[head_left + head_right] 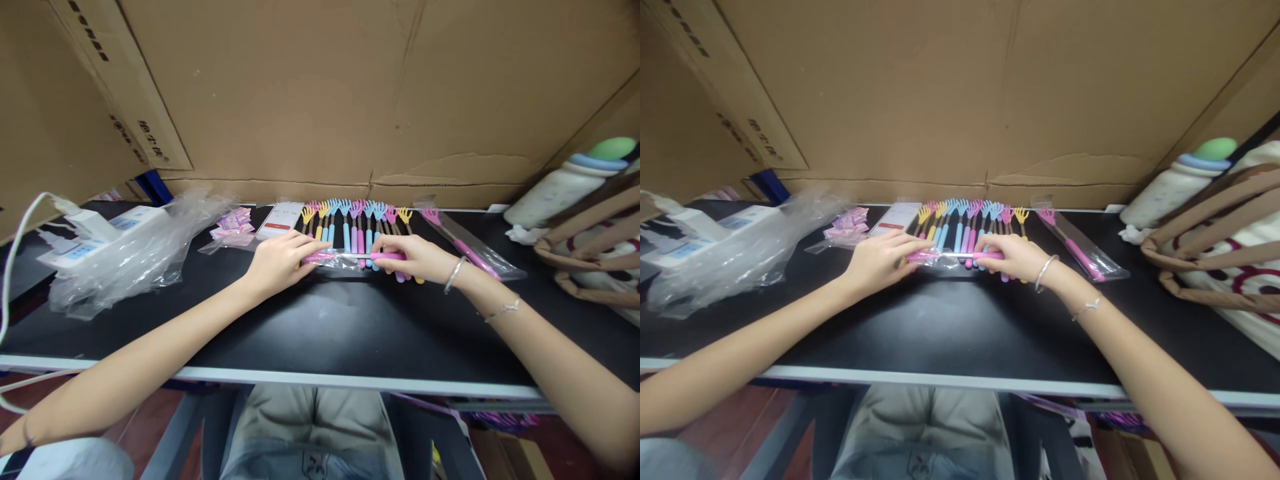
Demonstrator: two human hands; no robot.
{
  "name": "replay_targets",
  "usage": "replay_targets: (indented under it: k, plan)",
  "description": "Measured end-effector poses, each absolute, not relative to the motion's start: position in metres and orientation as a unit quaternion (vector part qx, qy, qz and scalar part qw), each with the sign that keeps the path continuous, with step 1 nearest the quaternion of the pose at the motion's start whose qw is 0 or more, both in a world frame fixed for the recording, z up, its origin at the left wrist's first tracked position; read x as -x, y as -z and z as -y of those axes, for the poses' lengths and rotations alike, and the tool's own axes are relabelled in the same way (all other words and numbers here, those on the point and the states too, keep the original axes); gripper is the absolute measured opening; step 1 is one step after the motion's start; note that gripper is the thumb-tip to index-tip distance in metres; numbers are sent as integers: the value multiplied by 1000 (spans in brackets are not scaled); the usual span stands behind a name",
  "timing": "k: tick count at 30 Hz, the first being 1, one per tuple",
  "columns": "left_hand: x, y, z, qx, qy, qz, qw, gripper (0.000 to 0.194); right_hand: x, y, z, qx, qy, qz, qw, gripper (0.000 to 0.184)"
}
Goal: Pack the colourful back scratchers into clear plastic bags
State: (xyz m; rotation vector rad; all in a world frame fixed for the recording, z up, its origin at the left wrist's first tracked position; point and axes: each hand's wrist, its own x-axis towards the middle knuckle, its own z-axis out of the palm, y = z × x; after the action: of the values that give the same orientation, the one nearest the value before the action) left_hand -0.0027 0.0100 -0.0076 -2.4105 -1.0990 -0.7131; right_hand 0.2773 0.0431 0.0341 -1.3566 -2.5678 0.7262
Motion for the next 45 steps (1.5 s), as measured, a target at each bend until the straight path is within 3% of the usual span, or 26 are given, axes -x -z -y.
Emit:
replay_targets:
  k: [4, 13, 22, 32, 45]
  plan:
    - [3, 4, -8, 877, 219, 393, 169, 45, -276, -33, -42, 464, -141, 870, 90, 22]
    - [4, 4, -9, 872, 205, 412, 166, 45, -271, -33, -39, 457, 5, 880, 125, 16]
    - [4, 6, -11, 877, 224, 404, 130, 41, -268, -22, -42, 408, -62, 903, 120, 19]
    - [-3, 16, -10, 892, 210, 372, 149, 48, -254, -8, -31, 424, 55, 895, 129, 17]
    - [1, 5, -7, 867, 234, 407, 165, 55, -254, -11, -32, 430, 35, 888, 160, 19]
